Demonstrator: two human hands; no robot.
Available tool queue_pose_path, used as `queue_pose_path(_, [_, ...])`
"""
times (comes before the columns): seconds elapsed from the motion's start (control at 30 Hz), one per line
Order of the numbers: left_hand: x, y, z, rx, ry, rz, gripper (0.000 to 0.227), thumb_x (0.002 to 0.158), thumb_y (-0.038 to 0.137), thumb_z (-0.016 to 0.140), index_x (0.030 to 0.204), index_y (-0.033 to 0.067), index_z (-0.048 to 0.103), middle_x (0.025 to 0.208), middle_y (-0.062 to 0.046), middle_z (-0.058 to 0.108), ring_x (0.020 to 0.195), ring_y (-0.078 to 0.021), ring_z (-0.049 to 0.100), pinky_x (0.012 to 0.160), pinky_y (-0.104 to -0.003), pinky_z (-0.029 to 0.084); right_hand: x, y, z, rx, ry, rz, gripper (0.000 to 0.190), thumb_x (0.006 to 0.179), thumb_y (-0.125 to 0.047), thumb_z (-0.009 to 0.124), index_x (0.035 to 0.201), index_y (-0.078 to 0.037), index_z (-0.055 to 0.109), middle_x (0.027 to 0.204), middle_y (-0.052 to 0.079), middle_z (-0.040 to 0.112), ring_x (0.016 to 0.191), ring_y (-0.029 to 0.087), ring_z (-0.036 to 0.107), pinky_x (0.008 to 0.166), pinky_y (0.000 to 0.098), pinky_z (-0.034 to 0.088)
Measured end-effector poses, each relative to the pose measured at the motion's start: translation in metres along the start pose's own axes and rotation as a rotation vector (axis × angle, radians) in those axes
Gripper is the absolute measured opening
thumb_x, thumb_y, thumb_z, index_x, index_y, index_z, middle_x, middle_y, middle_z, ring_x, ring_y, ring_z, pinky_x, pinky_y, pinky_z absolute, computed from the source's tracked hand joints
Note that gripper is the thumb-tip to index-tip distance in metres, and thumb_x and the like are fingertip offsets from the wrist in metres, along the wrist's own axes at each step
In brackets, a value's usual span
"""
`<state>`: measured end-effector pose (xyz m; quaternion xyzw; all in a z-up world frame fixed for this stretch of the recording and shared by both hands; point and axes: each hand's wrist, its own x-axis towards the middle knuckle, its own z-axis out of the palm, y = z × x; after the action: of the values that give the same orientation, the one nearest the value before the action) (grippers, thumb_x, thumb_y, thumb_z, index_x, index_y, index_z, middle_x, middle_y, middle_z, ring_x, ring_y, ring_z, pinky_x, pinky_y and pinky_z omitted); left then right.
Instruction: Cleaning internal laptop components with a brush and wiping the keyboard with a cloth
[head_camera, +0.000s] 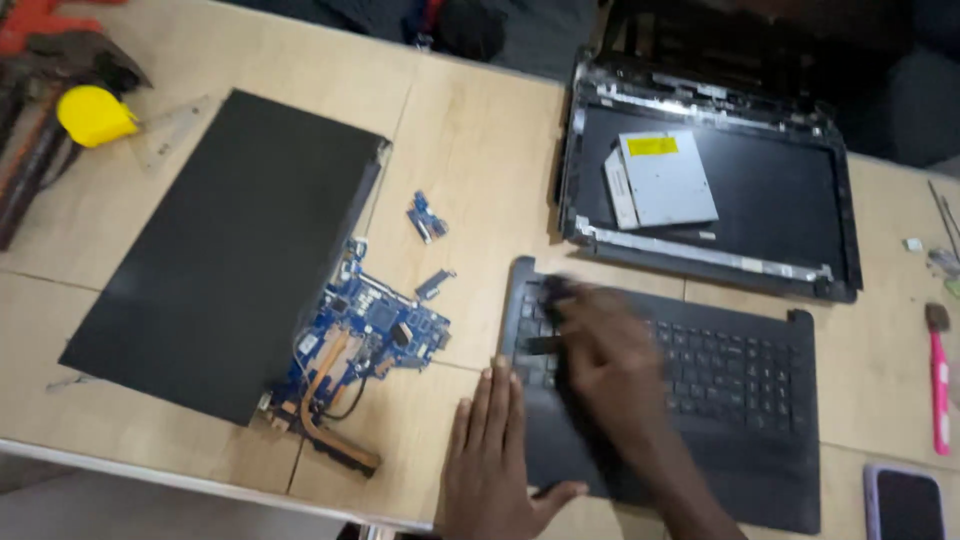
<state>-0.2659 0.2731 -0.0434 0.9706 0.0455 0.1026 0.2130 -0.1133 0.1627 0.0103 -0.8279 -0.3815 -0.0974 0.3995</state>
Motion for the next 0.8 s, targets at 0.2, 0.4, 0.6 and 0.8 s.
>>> queue_pose_path(0.2, [0.028, -0.012, -0.017, -0.227, -0.011, 0.025, 0.148, 0.058, 0.085, 0.088, 0.16, -0.001, 0.026, 0.171, -0.023, 0.021, 0.158, -0.0368, 0.022, 0.121, -0.049, 0.026, -0.094, 0.075, -0.076, -0.734, 0.341, 0.468, 0.084, 0.083, -0.023, 0.087, 0.155, 0.006, 0.055, 0.138, 0.03, 0.068, 0.119, 0.046, 0.066, 0.103, 0.0478, 0.049])
queue_pose_path(0.4, [0.075, -0.02, -0.024, -0.071, -0.082, 0.196, 0.146, 0.068, 0.096, 0.062, 0.163, -0.0026, 0.012, 0.172, -0.024, 0.011, 0.16, -0.0382, 0.013, 0.125, -0.049, 0.02, -0.07, 0.048, -0.075, -0.539, 0.329, 0.4, 0.036, 0.081, -0.013, 0.085, 0.113, -0.003, 0.073, 0.114, 0.018, 0.073, 0.101, 0.035, 0.066, 0.095, 0.0451, 0.046])
queue_pose_path(0.6, [0.082, -0.018, -0.021, 0.003, 0.044, 0.248, 0.145, 0.064, 0.101, 0.057, 0.156, -0.0067, 0.03, 0.167, -0.027, 0.028, 0.157, -0.0375, 0.029, 0.125, -0.047, 0.027, -0.055, 0.042, -0.026, -0.55, 0.408, 0.456, 0.068, 0.079, 0.014, 0.057, 0.141, -0.012, 0.066, 0.152, 0.014, 0.058, 0.145, 0.048, 0.047, 0.119, 0.0595, 0.039])
queue_pose_path(0.8, [0.078, -0.028, -0.007, -0.207, -0.062, 0.267, 0.125, 0.048, 0.05, 0.089, 0.146, -0.0107, 0.041, 0.148, -0.035, 0.045, 0.144, -0.0494, 0.038, 0.124, -0.056, 0.022, 0.03, -0.01, 0.032, -0.14, 0.196, 0.107, 0.021, 0.088, -0.012, 0.074, 0.109, -0.009, 0.076, 0.119, 0.013, 0.074, 0.114, 0.038, 0.067, 0.102, 0.0551, 0.049])
